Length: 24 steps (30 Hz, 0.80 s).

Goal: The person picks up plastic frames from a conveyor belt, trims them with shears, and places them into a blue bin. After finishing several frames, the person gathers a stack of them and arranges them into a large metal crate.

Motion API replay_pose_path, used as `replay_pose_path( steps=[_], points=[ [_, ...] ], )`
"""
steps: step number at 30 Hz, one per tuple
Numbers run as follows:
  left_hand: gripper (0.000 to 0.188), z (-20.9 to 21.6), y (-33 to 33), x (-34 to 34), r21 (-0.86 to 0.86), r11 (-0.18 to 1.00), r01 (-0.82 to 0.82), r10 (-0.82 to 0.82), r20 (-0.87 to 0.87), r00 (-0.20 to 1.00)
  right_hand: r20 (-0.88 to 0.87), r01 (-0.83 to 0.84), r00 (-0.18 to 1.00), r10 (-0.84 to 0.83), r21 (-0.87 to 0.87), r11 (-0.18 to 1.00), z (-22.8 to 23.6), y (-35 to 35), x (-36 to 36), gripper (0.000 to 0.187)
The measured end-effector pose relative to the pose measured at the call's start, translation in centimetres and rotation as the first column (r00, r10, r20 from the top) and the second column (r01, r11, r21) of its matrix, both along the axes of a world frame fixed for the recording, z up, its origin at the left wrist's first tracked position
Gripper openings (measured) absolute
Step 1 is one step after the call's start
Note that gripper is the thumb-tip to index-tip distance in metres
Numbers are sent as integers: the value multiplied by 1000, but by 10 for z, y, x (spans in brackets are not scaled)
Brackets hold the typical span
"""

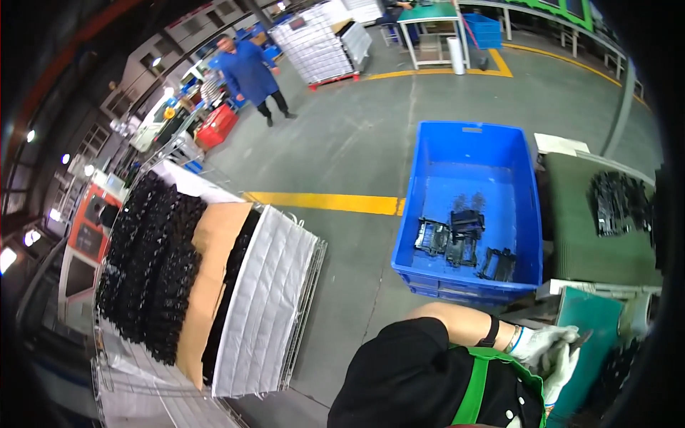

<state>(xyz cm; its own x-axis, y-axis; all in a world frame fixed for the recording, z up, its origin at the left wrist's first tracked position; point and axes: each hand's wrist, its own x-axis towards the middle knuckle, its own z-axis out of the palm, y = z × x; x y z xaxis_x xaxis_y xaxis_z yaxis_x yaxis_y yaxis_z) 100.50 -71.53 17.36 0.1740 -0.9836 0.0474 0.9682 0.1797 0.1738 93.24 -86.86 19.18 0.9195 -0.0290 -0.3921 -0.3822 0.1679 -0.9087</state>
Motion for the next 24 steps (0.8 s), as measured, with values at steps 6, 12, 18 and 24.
replay_pose_path(
  steps=[6,12,18,24],
  points=[
    [41,60,38,48,151,930,-335,244,429,870,456,350,878,-146,-406,844,-34,-85,62,27],
    [28,33,47,145,-14,595,-803,-277,935,-222,386,600,798,-462,-439,669,21,-41,45,27],
    [33,29,18,271,-97,615,-783,-406,812,-420,314,589,800,-510,-569,574,34,-6,21,28],
    [42,22,-100,385,-385,794,-470,-352,338,-873,240,433,849,-470,-826,361,42,21,2,27]
  ],
)
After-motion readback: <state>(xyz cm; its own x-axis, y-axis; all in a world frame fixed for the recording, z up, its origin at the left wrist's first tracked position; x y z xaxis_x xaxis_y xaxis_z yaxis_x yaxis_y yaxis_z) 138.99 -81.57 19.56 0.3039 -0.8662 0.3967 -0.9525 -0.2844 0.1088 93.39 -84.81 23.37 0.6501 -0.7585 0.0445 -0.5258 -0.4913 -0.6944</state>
